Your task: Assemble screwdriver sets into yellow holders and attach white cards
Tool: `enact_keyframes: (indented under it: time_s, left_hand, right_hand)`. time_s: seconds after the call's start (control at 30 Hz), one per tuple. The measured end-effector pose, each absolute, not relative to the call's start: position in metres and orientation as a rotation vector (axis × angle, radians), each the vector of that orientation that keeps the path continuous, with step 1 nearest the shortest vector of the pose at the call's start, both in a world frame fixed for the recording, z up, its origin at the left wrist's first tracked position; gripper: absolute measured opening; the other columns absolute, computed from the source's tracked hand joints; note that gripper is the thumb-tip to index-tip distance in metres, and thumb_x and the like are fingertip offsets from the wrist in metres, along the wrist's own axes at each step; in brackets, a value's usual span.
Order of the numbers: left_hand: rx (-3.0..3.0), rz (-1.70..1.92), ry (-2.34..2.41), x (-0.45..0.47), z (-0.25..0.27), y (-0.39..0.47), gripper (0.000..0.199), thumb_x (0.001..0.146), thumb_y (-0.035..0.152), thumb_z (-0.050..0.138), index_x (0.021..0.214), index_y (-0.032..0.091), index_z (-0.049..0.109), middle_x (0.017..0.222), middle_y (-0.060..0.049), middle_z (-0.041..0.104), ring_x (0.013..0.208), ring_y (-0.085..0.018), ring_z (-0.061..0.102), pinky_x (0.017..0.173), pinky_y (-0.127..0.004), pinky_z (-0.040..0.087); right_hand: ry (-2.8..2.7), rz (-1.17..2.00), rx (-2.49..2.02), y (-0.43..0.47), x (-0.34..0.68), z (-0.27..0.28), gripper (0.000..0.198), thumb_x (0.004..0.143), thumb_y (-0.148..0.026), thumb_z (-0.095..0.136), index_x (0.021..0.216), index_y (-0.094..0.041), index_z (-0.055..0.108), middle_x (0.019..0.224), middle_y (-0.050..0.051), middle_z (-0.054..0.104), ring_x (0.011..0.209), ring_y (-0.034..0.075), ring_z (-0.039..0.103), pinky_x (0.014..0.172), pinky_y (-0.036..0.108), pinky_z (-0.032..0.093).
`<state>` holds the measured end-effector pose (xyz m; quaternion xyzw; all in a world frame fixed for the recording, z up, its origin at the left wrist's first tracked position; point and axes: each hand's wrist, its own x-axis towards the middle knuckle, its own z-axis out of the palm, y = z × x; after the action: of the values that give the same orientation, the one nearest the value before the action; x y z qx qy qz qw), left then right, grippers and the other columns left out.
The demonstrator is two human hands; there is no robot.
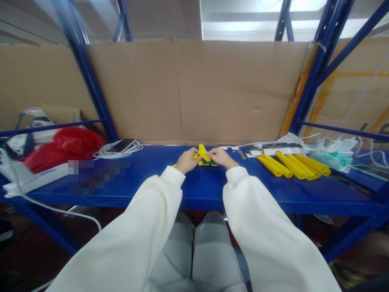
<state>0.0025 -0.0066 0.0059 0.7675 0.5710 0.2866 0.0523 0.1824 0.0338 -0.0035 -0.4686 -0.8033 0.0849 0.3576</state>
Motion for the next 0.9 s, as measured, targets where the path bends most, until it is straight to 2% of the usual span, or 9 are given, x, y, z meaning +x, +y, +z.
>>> enact_keyframes:
  time_s: [0.07, 0.13, 0.2, 0.3, 0.47, 0.7, 0.9]
  left_hand:
    - [2.344, 0.863, 1.723, 0.003, 0.006, -0.006, 0.027, 0.087, 0.025, 0.063, 0.115, 0.021, 0.063, 0.115, -0.009, 0.071, 0.110, -0.023, 0.064, 0.090, -0.031, 0.048]
    - [2.344, 0.861, 1.709, 0.003, 0.005, -0.006, 0.028, 0.087, 0.026, 0.065, 0.114, 0.022, 0.064, 0.115, -0.008, 0.071, 0.110, -0.022, 0.064, 0.091, -0.031, 0.048]
    - [2.343, 0.870, 1.684, 0.003, 0.005, -0.006, 0.028, 0.086, 0.027, 0.066, 0.113, 0.022, 0.065, 0.115, -0.008, 0.071, 0.110, -0.022, 0.064, 0.091, -0.031, 0.049]
    - [2.342, 0.885, 1.633, 0.003, 0.005, -0.006, 0.028, 0.084, 0.027, 0.068, 0.112, 0.022, 0.066, 0.114, -0.008, 0.071, 0.111, -0.022, 0.064, 0.092, -0.030, 0.049]
    - [2.347, 0.874, 1.600, 0.004, 0.005, -0.007, 0.029, 0.084, 0.027, 0.069, 0.112, 0.020, 0.067, 0.113, -0.008, 0.072, 0.111, -0.022, 0.064, 0.093, -0.030, 0.049]
    - [2.379, 0.881, 1.612, 0.004, 0.004, -0.006, 0.030, 0.084, 0.028, 0.069, 0.112, 0.020, 0.068, 0.112, -0.009, 0.072, 0.109, -0.023, 0.065, 0.092, -0.032, 0.050]
    - [2.373, 0.883, 1.576, 0.004, 0.003, -0.004, 0.029, 0.084, 0.026, 0.068, 0.112, 0.020, 0.068, 0.114, -0.008, 0.072, 0.110, -0.022, 0.065, 0.095, -0.031, 0.049]
  right_hand:
    - [-2.010, 0.122, -1.344, 0.034, 0.186, -0.001, 0.040, 0.089, -0.040, 0.047, 0.066, -0.014, 0.068, 0.074, 0.007, 0.067, 0.072, 0.019, 0.059, 0.067, 0.028, 0.044]
    - [-1.876, -0.001, -1.599, 0.031, 0.194, 0.002, 0.033, 0.090, -0.027, 0.045, 0.085, -0.014, 0.074, 0.097, 0.012, 0.071, 0.094, 0.024, 0.064, 0.081, 0.031, 0.046]
    - [-1.664, -0.107, -1.942, 0.026, 0.205, 0.003, 0.033, 0.088, -0.019, 0.046, 0.105, -0.014, 0.074, 0.119, 0.017, 0.066, 0.114, 0.029, 0.059, 0.092, 0.037, 0.045]
    - [-1.422, -0.113, -2.307, 0.020, 0.221, 0.000, 0.044, 0.084, -0.020, 0.052, 0.125, -0.009, 0.065, 0.136, 0.024, 0.054, 0.129, 0.035, 0.048, 0.100, 0.047, 0.041]
    - [-1.317, -0.104, -2.444, 0.020, 0.233, -0.006, 0.043, 0.085, -0.016, 0.049, 0.125, -0.011, 0.065, 0.134, 0.025, 0.057, 0.129, 0.035, 0.049, 0.100, 0.054, 0.039]
    - [-1.144, -0.067, -2.406, 0.021, 0.234, -0.010, 0.043, 0.087, -0.015, 0.049, 0.128, -0.006, 0.060, 0.131, 0.027, 0.058, 0.127, 0.033, 0.053, 0.101, 0.050, 0.038]
    - [-1.030, 0.126, -2.390, 0.020, 0.242, -0.008, 0.039, 0.087, -0.024, 0.058, 0.124, -0.013, 0.063, 0.128, 0.023, 0.061, 0.124, 0.031, 0.057, 0.099, 0.047, 0.041]
